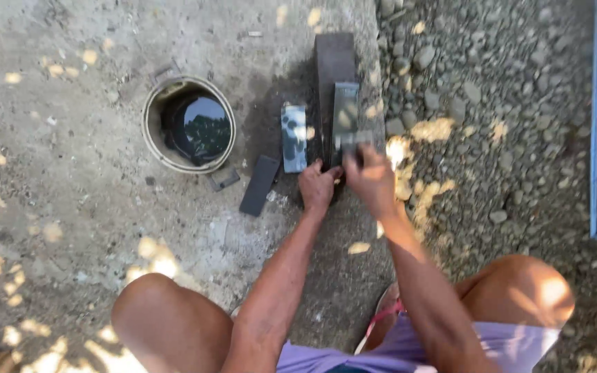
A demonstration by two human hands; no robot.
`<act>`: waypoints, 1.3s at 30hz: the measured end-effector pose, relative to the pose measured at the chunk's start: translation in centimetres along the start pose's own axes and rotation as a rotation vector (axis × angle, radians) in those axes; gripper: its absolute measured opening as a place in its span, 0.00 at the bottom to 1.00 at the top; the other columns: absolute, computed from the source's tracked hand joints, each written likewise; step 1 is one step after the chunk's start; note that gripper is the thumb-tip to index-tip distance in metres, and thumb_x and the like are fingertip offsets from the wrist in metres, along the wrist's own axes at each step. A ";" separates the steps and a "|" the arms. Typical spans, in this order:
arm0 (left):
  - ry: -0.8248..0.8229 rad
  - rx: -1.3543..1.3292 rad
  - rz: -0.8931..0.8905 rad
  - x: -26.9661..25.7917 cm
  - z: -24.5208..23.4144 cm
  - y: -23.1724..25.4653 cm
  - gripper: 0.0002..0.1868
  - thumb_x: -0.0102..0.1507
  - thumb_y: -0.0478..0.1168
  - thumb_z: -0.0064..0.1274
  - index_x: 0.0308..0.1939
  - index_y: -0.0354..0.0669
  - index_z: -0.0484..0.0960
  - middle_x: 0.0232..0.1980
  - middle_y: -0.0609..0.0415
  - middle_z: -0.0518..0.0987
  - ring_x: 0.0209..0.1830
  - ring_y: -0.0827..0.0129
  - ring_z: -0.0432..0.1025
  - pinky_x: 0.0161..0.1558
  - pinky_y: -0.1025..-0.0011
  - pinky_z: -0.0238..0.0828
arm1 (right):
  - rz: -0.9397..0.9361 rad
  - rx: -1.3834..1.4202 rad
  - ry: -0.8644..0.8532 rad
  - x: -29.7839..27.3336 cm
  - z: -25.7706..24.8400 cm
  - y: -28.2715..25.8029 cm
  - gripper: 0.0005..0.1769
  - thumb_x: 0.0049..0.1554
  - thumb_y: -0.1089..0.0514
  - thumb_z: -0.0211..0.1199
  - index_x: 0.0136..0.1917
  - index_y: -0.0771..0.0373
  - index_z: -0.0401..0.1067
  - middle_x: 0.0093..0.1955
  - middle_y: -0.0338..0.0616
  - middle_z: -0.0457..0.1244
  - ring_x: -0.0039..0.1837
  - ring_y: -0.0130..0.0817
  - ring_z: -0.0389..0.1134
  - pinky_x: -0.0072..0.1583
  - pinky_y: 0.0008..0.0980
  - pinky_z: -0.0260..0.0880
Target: Disassembling an electric planer to remove the blades, and manually sharpening the blade on oilstones/whetstones.
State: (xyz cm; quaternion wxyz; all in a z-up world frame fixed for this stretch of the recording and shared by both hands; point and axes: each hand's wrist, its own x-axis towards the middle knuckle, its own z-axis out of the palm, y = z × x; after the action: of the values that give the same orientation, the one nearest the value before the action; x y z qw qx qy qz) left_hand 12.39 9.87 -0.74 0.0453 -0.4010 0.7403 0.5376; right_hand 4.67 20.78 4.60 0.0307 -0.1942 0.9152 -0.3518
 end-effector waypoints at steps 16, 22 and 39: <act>-0.018 -0.152 -0.103 -1.5 -0.7 1.0 0.22 0.53 0.46 0.65 0.46 0.35 0.85 0.40 0.37 0.86 0.39 0.53 0.84 0.44 0.61 0.75 | 0.172 -0.107 -0.066 2.8 -1.4 -2.9 0.21 0.60 0.47 0.62 0.59 0.64 0.73 0.48 0.63 0.70 0.51 0.63 0.72 0.52 0.55 0.72; 0.045 0.011 0.029 -0.6 0.4 -0.9 0.23 0.54 0.47 0.69 0.45 0.33 0.85 0.40 0.34 0.83 0.40 0.49 0.78 0.44 0.59 0.74 | -0.021 -0.035 0.026 2.0 1.1 1.3 0.16 0.59 0.48 0.62 0.52 0.63 0.75 0.46 0.61 0.69 0.49 0.63 0.71 0.50 0.57 0.72; -0.004 -0.230 -0.041 0.8 1.5 -2.4 0.24 0.49 0.46 0.65 0.43 0.32 0.85 0.41 0.39 0.87 0.42 0.50 0.83 0.46 0.63 0.75 | 0.099 0.103 -0.121 0.2 -2.6 -3.4 0.13 0.59 0.52 0.60 0.52 0.62 0.74 0.44 0.60 0.68 0.46 0.57 0.73 0.47 0.51 0.73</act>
State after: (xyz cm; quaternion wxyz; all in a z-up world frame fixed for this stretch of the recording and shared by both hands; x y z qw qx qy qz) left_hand 12.85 10.51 -3.57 0.0115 -0.4173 0.6656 0.6187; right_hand 5.15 20.04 8.82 0.1133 -0.1679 0.9009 -0.3838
